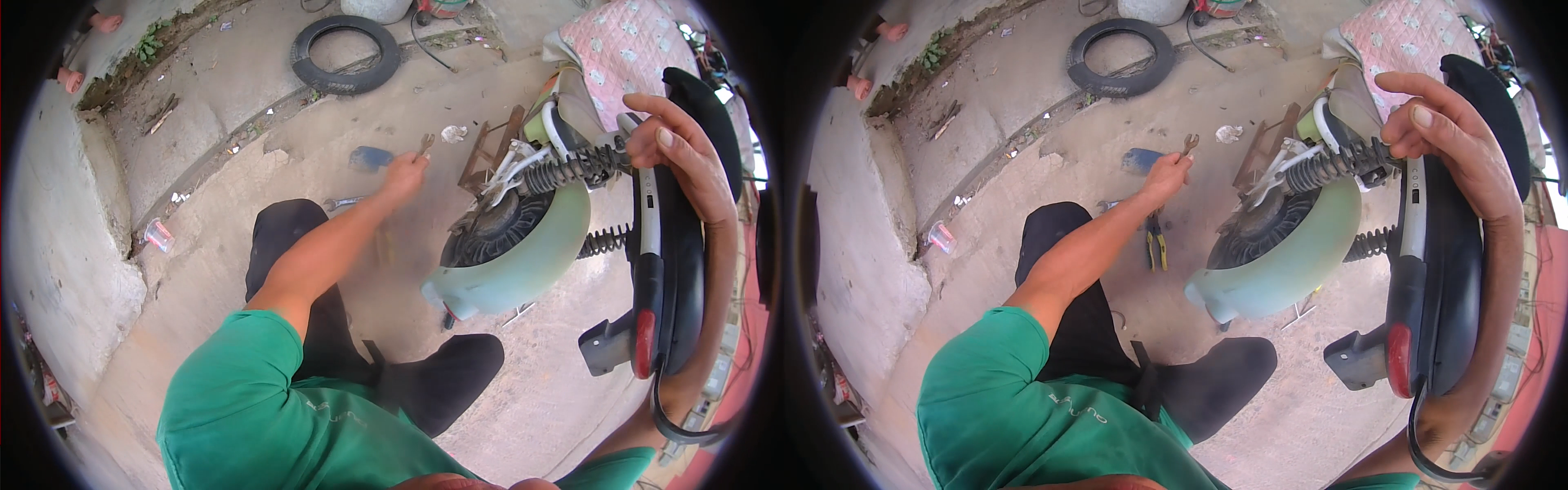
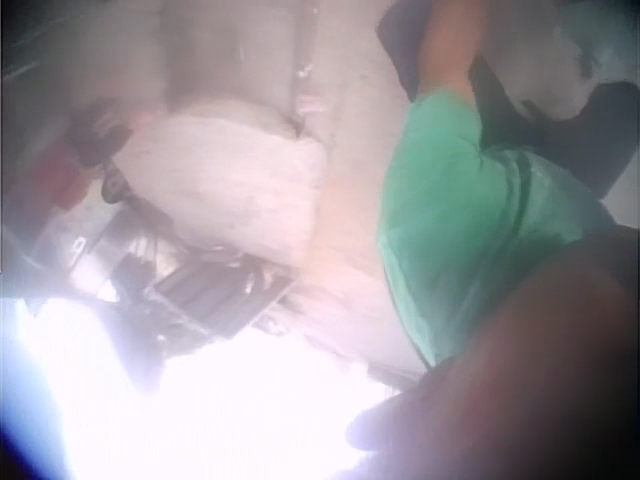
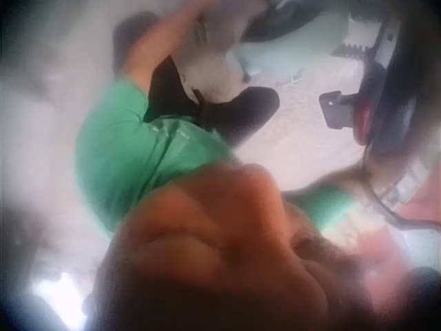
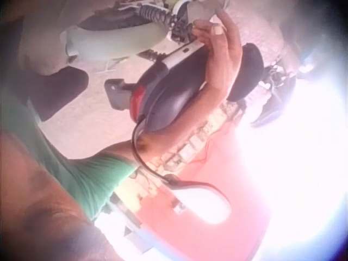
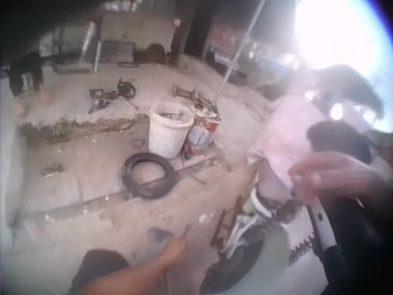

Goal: The person uses a screwdriver and a socket wrench to disassemble the rear mudguard and wheel assembly of an electric scooter. The person removes a plastic footrest, loosens several bolts on the rear wheel hub, and then uses a flathead screwdriver to pry components of the fender and frame.

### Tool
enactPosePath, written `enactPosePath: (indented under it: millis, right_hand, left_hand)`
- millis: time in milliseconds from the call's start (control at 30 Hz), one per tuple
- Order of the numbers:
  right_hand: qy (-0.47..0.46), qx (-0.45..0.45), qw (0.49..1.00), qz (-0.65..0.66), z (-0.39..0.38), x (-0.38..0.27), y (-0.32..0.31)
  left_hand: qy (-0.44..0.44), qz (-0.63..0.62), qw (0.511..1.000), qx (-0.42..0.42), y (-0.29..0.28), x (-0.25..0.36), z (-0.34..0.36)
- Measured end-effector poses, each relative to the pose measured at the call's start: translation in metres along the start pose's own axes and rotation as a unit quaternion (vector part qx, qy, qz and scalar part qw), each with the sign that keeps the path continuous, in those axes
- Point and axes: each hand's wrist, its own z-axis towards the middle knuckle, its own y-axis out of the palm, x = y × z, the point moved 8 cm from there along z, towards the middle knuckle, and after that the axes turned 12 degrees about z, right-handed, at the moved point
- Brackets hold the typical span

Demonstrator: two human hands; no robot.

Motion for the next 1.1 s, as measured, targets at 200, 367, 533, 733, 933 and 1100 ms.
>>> enactPosePath:
  millis: [200,367,533,733,933,1100]
  right_hand:
    - [-0.199,0.081,0.975,-0.060,-0.018,-0.048,-0.019]
    - [-0.267,0.152,0.903,-0.301,-0.038,-0.069,-0.015]
    - [-0.172,0.193,0.913,-0.315,-0.054,-0.073,-0.026]
    - [-0.295,0.278,0.880,-0.246,-0.054,-0.056,-0.064]
    - [-0.247,0.363,0.882,-0.169,-0.137,-0.037,-0.099]
    - [-0.222,0.483,0.843,0.084,-0.246,0.052,-0.071]
  left_hand:
    - [0.472,0.143,0.865,0.090,-0.082,0.286,-0.121]
    - [0.600,0.336,0.703,0.178,-0.092,0.437,-0.212]
    - [0.598,0.439,0.643,0.191,-0.074,0.489,-0.240]
    - [0.701,0.192,0.588,0.356,-0.104,0.507,-0.317]
    - [0.669,0.006,0.741,-0.056,-0.001,0.542,-0.342]
    - [0.619,0.149,0.734,-0.237,0.105,0.536,-0.321]
